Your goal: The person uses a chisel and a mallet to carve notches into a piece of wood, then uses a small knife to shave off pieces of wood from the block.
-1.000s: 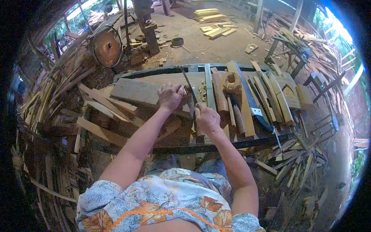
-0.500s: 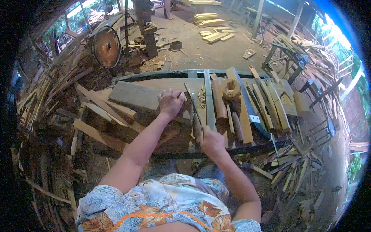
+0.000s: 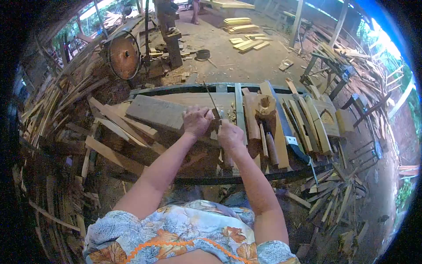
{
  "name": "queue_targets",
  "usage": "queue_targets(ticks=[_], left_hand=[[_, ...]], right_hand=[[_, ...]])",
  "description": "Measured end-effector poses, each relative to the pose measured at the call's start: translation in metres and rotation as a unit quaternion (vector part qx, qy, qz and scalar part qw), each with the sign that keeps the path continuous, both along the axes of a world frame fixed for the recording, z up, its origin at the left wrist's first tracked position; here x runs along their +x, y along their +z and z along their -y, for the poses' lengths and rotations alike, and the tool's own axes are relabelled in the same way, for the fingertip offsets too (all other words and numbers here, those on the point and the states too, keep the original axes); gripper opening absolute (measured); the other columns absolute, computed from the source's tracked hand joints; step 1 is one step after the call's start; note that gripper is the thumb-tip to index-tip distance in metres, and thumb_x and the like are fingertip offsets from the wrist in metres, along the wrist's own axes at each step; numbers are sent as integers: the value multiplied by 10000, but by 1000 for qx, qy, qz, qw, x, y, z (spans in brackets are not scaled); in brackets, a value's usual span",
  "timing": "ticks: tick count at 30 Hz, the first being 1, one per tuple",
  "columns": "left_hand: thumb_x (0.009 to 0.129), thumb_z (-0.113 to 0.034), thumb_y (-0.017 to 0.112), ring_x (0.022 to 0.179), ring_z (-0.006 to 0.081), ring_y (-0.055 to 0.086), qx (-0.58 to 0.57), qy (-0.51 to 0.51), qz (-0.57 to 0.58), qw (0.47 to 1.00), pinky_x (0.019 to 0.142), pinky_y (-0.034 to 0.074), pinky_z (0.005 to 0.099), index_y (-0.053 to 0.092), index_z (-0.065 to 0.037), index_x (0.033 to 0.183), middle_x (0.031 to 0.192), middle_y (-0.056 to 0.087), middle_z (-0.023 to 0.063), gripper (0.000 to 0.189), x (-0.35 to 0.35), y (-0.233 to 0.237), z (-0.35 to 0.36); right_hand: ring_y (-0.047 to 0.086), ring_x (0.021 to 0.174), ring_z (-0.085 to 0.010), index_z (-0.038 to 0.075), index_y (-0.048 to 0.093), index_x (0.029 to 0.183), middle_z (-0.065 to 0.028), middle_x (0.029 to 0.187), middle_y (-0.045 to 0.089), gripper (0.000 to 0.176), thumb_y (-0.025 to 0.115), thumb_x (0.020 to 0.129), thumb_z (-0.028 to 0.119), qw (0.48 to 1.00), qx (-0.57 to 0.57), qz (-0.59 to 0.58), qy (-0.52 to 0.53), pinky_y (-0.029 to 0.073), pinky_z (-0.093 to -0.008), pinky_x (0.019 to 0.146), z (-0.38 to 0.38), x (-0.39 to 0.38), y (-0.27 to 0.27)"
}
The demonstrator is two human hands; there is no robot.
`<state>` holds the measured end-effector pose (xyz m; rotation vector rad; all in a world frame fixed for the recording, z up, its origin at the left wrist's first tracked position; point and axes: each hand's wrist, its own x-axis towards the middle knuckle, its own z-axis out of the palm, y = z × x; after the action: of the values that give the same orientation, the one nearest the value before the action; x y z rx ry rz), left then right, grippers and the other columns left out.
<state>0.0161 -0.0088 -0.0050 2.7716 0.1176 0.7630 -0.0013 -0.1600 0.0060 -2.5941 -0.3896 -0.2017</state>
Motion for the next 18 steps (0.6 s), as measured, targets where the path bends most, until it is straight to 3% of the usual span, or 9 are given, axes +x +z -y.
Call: queue_targets(ticks=[9,18], left_hand=[[801,-367,540,912,292,528,-31,-9,16,999,796,372,449,670,-164,826,904,582,77,243,0,0,0],[813,-375,534,918,271,528,-10,-2,35,999,793,363,439,679,-173,838,893,599,68,250,-1,-1,0]], right_hand=[[616,687,-407,58,488,916,-229,690,606,188,498,873,241,997,-69,-42,12,466,-512,627,67,-114,1],[607,667,-410,49,494,916,-215,686,611,178,497,886,225,998,-61,-29,17,459,-503,606,68,-114,6]])
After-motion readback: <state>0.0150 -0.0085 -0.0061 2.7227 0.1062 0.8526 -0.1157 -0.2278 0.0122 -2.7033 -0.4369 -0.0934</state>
